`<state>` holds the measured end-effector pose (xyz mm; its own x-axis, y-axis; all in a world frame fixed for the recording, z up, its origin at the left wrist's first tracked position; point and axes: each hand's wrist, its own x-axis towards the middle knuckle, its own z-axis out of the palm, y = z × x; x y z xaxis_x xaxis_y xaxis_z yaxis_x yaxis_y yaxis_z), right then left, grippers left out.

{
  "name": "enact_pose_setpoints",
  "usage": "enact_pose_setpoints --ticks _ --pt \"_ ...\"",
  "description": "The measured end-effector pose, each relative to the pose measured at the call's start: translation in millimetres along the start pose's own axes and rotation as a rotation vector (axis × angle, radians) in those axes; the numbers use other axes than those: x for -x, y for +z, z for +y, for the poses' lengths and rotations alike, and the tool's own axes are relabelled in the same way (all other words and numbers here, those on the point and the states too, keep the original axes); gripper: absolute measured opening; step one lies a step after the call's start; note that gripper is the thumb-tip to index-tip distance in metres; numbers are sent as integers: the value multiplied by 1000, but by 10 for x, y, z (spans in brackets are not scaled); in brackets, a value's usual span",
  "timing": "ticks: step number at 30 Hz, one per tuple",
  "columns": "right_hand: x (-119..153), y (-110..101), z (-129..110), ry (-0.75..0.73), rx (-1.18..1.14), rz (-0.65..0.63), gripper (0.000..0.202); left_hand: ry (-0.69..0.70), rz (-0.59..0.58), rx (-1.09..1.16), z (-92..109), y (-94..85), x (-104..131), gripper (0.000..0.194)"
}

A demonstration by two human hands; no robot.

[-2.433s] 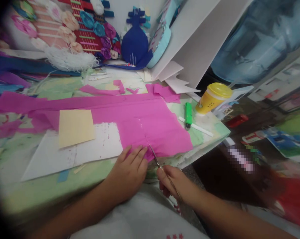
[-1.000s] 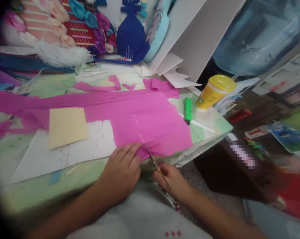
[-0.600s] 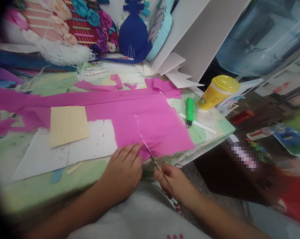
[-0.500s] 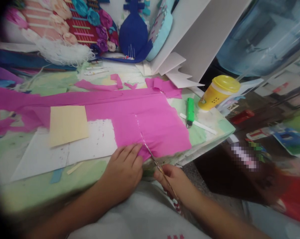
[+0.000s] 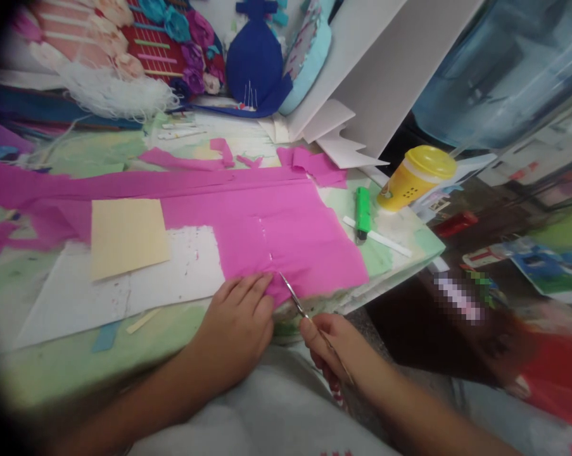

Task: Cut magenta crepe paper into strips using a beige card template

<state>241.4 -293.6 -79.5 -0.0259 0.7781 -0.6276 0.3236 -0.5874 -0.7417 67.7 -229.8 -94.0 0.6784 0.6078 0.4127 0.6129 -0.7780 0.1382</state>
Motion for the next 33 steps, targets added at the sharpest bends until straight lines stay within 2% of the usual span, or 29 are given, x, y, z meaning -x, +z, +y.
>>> enact_pose_setpoints --ticks 9,16,26,33 --pt "-12 2 -34 -17 -41 8 53 5 9 19 -7 -7 -8 25" --pt "-70 -9 -67 -45 37 -21 56 33 -6 6 -12 -5 6 27" --pt "-151 6 -42 15 6 23 57 32 -15 1 -10 -4 6 26" --pt "-179 -22 -61 -31 55 57 53 35 -45 -27 -15 -19 7 27"
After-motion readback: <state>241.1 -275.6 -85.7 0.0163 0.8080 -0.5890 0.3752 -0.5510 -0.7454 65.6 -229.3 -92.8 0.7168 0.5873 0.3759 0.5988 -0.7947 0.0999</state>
